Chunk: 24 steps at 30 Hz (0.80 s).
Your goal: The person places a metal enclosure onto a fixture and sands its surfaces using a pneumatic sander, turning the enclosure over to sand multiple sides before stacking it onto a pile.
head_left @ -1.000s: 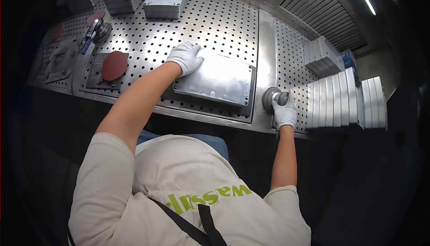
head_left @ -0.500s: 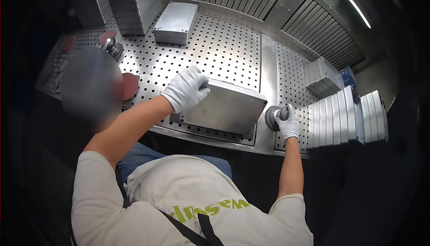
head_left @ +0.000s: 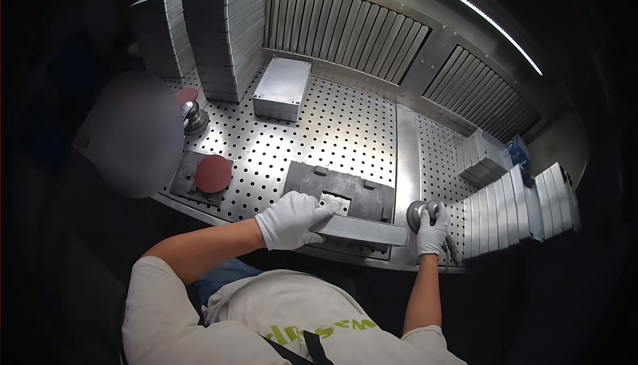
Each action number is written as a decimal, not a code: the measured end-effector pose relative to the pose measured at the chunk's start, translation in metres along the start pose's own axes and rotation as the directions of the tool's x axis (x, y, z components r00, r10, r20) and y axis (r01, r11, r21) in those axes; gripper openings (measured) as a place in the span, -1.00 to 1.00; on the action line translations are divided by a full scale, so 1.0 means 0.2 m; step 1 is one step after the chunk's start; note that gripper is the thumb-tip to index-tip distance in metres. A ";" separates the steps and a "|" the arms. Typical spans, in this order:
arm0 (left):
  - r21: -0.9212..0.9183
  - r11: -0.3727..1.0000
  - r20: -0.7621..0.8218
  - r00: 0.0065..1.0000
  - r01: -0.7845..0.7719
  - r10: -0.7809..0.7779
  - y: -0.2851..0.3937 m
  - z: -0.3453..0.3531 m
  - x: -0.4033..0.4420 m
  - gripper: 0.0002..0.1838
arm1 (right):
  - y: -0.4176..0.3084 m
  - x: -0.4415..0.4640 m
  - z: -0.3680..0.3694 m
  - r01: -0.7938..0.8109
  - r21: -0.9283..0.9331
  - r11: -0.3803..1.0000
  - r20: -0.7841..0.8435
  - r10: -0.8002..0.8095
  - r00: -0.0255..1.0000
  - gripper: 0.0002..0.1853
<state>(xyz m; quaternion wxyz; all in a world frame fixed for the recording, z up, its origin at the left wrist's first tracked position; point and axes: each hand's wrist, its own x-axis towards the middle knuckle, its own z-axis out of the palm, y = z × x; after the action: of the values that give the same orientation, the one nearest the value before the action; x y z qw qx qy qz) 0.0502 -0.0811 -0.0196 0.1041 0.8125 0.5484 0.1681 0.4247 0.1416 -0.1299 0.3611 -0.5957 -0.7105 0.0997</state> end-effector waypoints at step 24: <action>-0.843 0.518 -0.373 0.536 0.144 -0.757 -1.32 -0.38 0.47 -0.28 | -1.95 0.74 0.94 -0.112 0.884 0.454 0.335 -0.447 0.830 -0.31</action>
<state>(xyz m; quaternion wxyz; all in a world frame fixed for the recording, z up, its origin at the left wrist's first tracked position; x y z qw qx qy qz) -0.1737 0.1037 -0.0274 0.2412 0.3702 0.6362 0.6325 -0.0018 0.2271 0.0165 0.4132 -0.1953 -0.6831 0.5696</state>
